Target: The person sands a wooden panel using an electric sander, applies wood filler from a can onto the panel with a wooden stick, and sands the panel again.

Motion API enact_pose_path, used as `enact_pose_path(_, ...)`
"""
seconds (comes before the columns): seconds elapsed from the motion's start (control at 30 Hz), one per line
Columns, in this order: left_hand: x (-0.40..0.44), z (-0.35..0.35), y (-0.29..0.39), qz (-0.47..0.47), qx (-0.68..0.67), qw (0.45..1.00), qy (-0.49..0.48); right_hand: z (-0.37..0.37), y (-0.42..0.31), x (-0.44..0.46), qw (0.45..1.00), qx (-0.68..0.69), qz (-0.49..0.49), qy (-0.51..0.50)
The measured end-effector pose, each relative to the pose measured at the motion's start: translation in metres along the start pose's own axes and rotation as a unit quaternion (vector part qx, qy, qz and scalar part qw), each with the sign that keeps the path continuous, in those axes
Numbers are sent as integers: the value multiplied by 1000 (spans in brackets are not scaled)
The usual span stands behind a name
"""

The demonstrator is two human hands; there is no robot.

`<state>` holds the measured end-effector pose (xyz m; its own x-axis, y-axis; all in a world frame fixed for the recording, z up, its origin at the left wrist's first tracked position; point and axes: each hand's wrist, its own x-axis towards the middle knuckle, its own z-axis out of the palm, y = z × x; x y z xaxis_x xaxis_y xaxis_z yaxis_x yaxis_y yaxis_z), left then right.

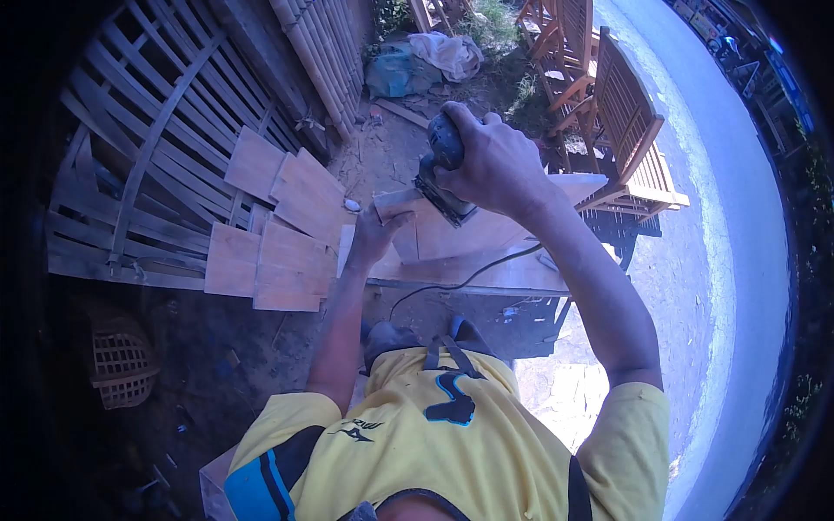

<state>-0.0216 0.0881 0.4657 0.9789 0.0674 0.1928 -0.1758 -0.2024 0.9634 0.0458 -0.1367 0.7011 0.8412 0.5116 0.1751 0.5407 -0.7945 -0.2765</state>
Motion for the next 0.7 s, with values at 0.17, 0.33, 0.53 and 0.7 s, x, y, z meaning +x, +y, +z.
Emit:
enact_pose_path(0.17,6,5,-9,11,-56,998,-5,9,-56,5,997,59,-28,-36)
enact_pose_path(0.33,-1,-4,5,87,129,987,46,11,-54,-4,995,83,-44,-37)
enact_pose_path(0.53,4,-6,-8,-2,4,1000,-2,-27,75,-32,992,-38,120,26)
enact_pose_path(0.7,2,0,0,-9,-22,1000,10,-45,191,-48,976,-41,207,48)
